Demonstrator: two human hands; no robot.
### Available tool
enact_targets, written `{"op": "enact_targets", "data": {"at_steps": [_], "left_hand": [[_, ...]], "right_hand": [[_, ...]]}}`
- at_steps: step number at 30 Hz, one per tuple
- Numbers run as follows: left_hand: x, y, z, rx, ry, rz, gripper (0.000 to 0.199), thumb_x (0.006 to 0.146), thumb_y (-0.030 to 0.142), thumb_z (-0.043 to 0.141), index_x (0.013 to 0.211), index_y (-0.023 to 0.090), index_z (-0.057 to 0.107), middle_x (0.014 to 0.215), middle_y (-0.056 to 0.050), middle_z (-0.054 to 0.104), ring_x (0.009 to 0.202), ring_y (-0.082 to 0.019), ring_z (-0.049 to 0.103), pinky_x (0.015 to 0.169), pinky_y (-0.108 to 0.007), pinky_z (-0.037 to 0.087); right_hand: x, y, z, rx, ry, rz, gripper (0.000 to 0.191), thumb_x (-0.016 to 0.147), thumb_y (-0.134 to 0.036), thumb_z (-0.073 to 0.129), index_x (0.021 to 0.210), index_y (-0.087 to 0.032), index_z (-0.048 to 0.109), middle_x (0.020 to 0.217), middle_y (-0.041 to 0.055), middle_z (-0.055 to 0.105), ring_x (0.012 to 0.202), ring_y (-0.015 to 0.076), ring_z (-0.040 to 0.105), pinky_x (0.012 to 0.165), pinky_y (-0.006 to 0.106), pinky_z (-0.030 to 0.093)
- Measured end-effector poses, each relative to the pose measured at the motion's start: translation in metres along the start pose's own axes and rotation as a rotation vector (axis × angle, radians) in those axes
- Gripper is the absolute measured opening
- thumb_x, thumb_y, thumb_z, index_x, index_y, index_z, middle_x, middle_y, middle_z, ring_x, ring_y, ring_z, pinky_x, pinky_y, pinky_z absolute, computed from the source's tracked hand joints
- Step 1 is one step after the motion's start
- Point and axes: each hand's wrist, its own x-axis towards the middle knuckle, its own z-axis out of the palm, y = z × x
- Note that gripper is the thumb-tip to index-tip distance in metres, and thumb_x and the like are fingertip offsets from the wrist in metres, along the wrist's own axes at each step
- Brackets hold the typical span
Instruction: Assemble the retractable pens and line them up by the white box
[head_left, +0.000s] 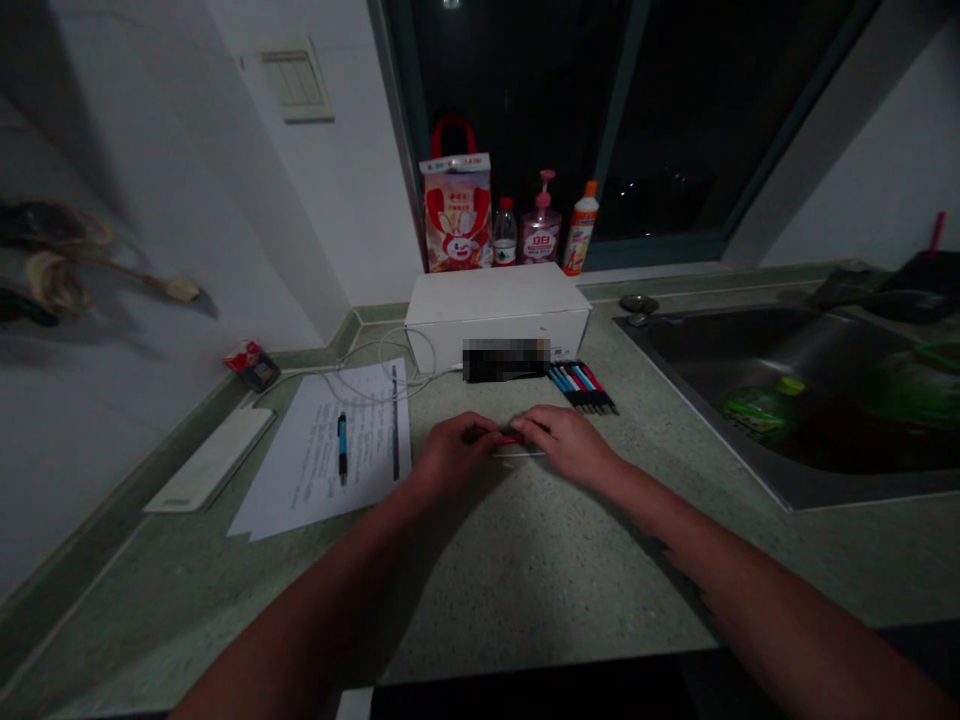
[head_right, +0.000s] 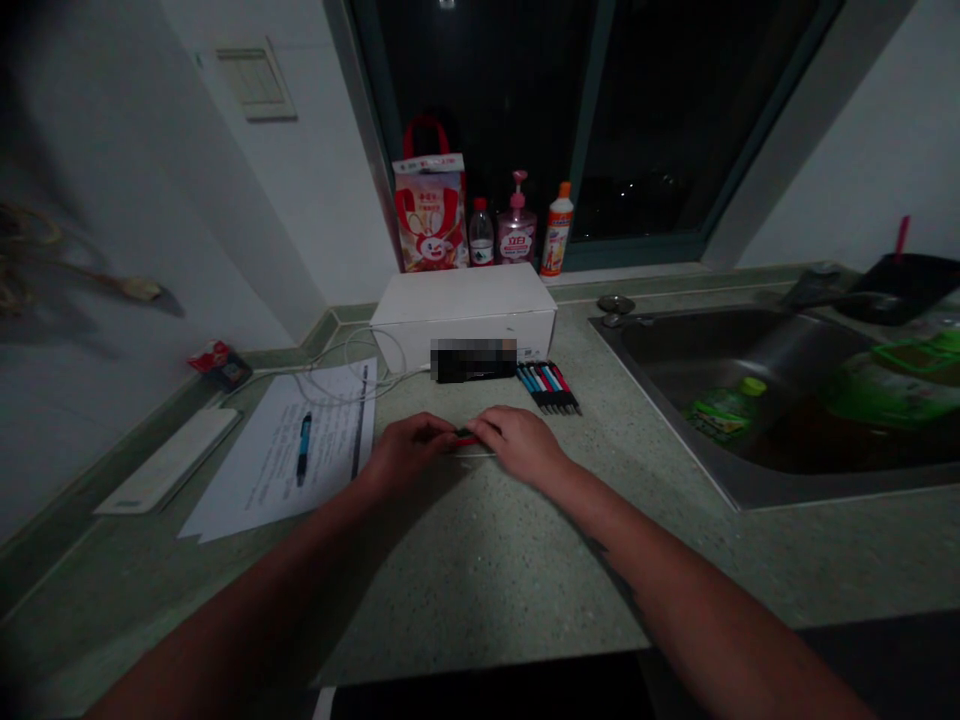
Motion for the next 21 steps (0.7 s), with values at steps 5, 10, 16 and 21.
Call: {"op": "enact_targets", "data": {"at_steps": [5, 10, 16, 21], "left_hand": [[-0.010, 0.007, 0.003, 0.256, -0.198, 0.276, 0.007, 0.081, 0.021, 0.074, 0.086, 0.023, 0.079, 0.088, -0.005, 0.075, 0.088, -0.022, 0.067, 0.083, -0.033, 0.051], [-0.014, 0.007, 0.004, 0.379, -0.401, 0.378, 0.008, 0.082, 0.020, 0.073, 0.085, 0.024, 0.079, 0.090, -0.005, 0.074, 0.091, -0.024, 0.067, 0.085, -0.034, 0.048], [-0.003, 0.002, -0.008, 0.548, -0.151, 0.164, 0.011, 0.087, 0.023, 0.066, 0.085, 0.021, 0.078, 0.085, -0.006, 0.071, 0.080, -0.022, 0.063, 0.072, -0.031, 0.047], [-0.001, 0.005, -0.014, 0.695, -0.183, 0.091, 0.015, 0.088, 0.020, 0.062, 0.090, 0.020, 0.077, 0.093, -0.007, 0.071, 0.088, -0.022, 0.064, 0.079, -0.032, 0.048]], "right_hand": [[-0.002, 0.001, -0.005, -0.064, 0.000, 0.020, 0.016, 0.098, -0.028, 0.062, 0.088, -0.021, 0.072, 0.086, 0.0034, 0.073, 0.076, 0.0180, 0.064, 0.068, 0.029, 0.041], [-0.005, 0.003, -0.005, -0.183, -0.120, -0.038, 0.009, 0.088, -0.016, 0.066, 0.081, -0.021, 0.070, 0.082, 0.0029, 0.069, 0.074, 0.0175, 0.061, 0.065, 0.029, 0.038], [-0.006, 0.005, -0.003, -0.324, -0.142, -0.058, 0.010, 0.086, -0.014, 0.063, 0.083, -0.021, 0.070, 0.084, 0.0045, 0.068, 0.073, 0.0179, 0.060, 0.063, 0.029, 0.034], [-0.006, -0.002, -0.007, -0.415, -0.198, -0.027, 0.012, 0.089, -0.017, 0.060, 0.088, -0.020, 0.071, 0.089, 0.0048, 0.069, 0.076, 0.0165, 0.061, 0.064, 0.028, 0.034]]}}
